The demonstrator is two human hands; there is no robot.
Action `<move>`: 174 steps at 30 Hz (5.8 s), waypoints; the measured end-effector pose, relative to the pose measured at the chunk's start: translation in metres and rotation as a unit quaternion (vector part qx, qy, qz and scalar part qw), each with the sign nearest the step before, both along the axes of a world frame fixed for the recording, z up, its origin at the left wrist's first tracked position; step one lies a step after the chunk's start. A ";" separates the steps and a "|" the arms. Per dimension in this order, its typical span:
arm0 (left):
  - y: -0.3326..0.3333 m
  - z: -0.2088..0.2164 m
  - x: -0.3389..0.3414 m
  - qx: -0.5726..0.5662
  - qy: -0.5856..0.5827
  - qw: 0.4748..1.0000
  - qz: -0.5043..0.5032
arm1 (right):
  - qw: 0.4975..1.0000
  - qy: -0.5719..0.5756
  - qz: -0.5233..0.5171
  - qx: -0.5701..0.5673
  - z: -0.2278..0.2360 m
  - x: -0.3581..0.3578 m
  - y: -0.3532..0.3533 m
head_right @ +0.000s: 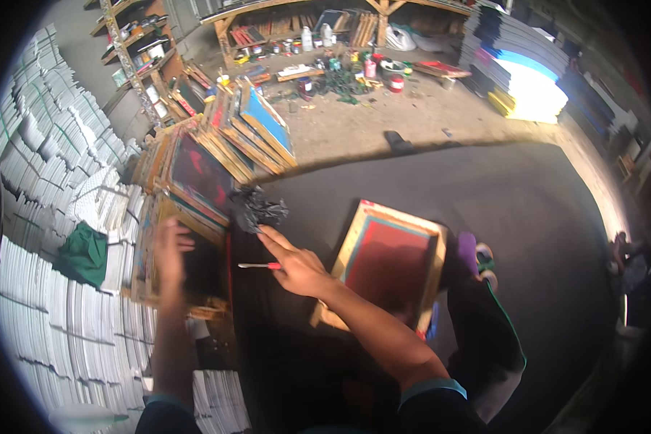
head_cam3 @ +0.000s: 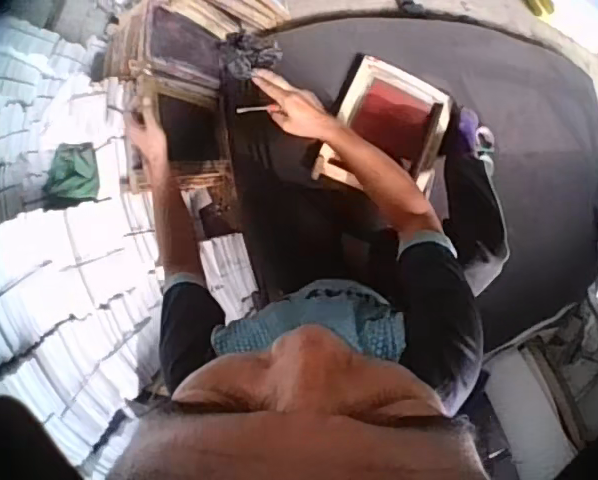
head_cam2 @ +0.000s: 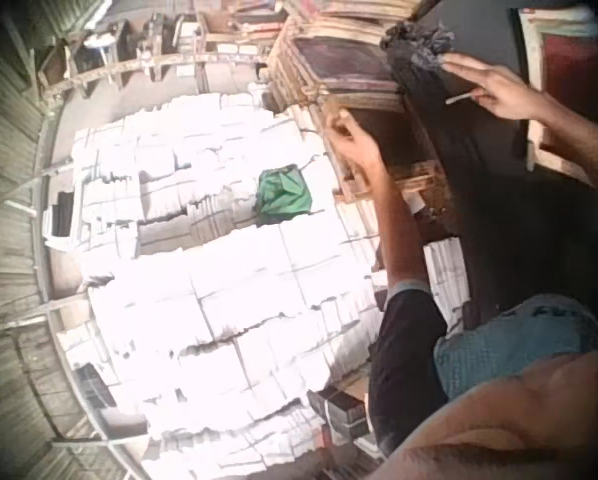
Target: The person sits on the floor and cleans the inside of a wooden screen-printing frame using a cloth and a small tool. They wipe the red mesh surface and scrape along the edges, then use pliers to remove small debris from the frame.
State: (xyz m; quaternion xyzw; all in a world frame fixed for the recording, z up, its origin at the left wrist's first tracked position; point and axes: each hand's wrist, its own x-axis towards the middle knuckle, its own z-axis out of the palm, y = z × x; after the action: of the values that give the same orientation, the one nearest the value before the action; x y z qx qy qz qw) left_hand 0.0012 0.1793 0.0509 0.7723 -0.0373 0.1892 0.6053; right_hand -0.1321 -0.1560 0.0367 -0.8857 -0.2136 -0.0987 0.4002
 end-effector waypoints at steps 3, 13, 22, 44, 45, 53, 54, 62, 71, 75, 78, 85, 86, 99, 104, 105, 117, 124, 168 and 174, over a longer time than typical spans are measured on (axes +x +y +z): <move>-0.123 -0.014 -0.055 -0.204 0.323 0.897 -0.221 | 0.997 0.014 -0.036 -0.072 -0.022 -0.077 -0.020; -0.225 -0.127 -0.199 -0.198 0.434 0.801 -0.362 | 0.967 0.064 -0.116 -0.216 -0.065 -0.238 -0.061; -0.231 -0.176 -0.234 -0.249 0.419 0.814 -0.316 | 0.892 -0.011 -0.441 0.105 -0.099 -0.253 -0.070; -0.335 -0.154 -0.269 0.090 0.380 0.824 -0.410 | 0.866 0.082 -0.367 0.329 -0.172 -0.269 -0.127; -0.336 -0.177 -0.271 -0.005 0.387 0.837 -0.386 | 0.855 0.068 -0.383 0.342 -0.172 -0.268 -0.126; -0.316 -0.206 -0.250 -0.350 0.432 0.812 -0.177 | 0.742 0.130 -0.581 0.307 -0.175 -0.275 -0.156; -0.322 -0.199 -0.256 -0.318 0.421 0.836 -0.153 | 0.738 0.108 -0.555 0.369 -0.184 -0.276 -0.155; -0.329 -0.168 -0.251 -0.162 0.344 0.907 -0.181 | 0.840 0.205 -0.487 0.126 -0.142 -0.229 -0.137; -0.253 -0.125 -0.226 0.195 -0.099 0.963 -0.159 | 0.777 0.280 -0.525 0.204 -0.147 -0.178 -0.139; -0.218 -0.120 -0.233 0.317 -0.398 0.854 -0.108 | 0.769 0.285 -0.519 0.239 -0.158 -0.141 -0.106; -0.188 -0.143 -0.230 0.387 -0.362 0.828 -0.185 | 0.791 0.302 -0.454 0.277 -0.125 -0.112 -0.069; -0.161 -0.143 -0.195 0.487 -0.108 0.849 -0.172 | 0.738 0.399 -0.303 0.451 -0.101 -0.065 -0.027; -0.156 -0.152 -0.190 0.501 -0.104 0.842 -0.169 | 0.731 0.400 -0.303 0.462 -0.104 -0.059 -0.022; -0.017 -0.187 -0.089 0.627 0.182 0.757 0.027 | 0.774 0.382 -0.280 0.421 -0.132 -0.044 -0.010; 0.047 -0.246 -0.068 0.694 0.128 0.707 0.053 | 0.759 0.410 -0.312 0.397 -0.153 -0.075 -0.029; 0.053 -0.252 -0.067 0.687 0.091 0.717 0.068 | 0.760 0.405 -0.313 0.401 -0.160 -0.083 -0.034; 0.020 -0.215 -0.088 0.590 0.282 0.754 0.052 | 0.759 0.390 -0.355 0.382 -0.193 -0.110 -0.058; -0.021 -0.223 -0.066 0.508 0.277 0.816 0.018 | 0.767 0.399 -0.327 0.381 -0.179 -0.098 -0.049; 0.037 -0.235 0.013 0.423 0.429 0.795 -0.073 | 0.814 0.246 -0.515 -0.108 -0.200 -0.257 -0.145; -0.018 -0.170 -0.001 0.525 0.458 0.708 -0.111 | 0.740 0.326 -0.579 -0.102 -0.210 -0.292 -0.175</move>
State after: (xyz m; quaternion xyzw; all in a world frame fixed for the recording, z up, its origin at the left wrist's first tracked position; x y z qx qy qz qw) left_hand 0.0001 0.1610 -0.1188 0.9474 0.0657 -0.3071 0.0610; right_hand -0.4242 -0.3309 -0.1732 -0.8523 0.4750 0.0062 0.2188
